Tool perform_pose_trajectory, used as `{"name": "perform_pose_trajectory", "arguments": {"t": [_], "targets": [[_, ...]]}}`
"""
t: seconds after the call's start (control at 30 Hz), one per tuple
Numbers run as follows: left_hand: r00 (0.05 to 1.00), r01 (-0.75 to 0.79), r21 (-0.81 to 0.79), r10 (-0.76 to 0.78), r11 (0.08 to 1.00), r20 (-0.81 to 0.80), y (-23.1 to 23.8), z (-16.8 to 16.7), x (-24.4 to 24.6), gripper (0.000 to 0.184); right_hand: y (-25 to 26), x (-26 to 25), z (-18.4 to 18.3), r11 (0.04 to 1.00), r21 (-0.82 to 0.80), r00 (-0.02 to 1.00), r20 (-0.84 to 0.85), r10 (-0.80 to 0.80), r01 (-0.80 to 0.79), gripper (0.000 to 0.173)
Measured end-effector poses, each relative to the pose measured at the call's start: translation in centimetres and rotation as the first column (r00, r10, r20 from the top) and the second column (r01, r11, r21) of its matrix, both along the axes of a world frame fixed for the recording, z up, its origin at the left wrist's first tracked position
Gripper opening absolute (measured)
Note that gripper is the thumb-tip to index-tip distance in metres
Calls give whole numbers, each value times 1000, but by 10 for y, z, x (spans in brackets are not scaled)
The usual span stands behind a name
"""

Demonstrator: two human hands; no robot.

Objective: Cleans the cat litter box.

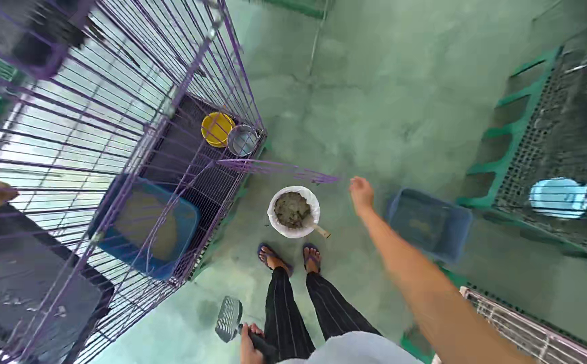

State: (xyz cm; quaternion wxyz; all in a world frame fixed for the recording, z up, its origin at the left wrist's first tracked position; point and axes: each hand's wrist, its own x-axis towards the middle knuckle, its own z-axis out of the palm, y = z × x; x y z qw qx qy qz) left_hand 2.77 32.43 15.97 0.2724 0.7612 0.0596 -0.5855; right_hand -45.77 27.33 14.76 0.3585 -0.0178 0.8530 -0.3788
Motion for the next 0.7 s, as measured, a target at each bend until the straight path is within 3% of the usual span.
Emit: {"name": "perform_pose_trajectory", "arguments": {"t": [0.1,0.23,0.37,0.47,0.7], "targets": [[998,-53,-79,51,995,-21,-6,12,-3,39,-26,-24,35,979,1,979,10,204,-204,44],[997,-79,-115,77,990,-17,-4,18,2,36,-41,-24,53,863,94,868,78,490,-496,45],[994,-102,-74,105,992,36,10,20,16,30,-40,3,66,806,247,841,86,535,-538,41],[990,-122,-40,125,992,72,30,20,32,28,-33,28,69,793,256,829,74,554,-553,37],[937,-342,13,339,940,88,96,35,84,29,-2,100,46,785,243,821,124,558,-570,33]]}}
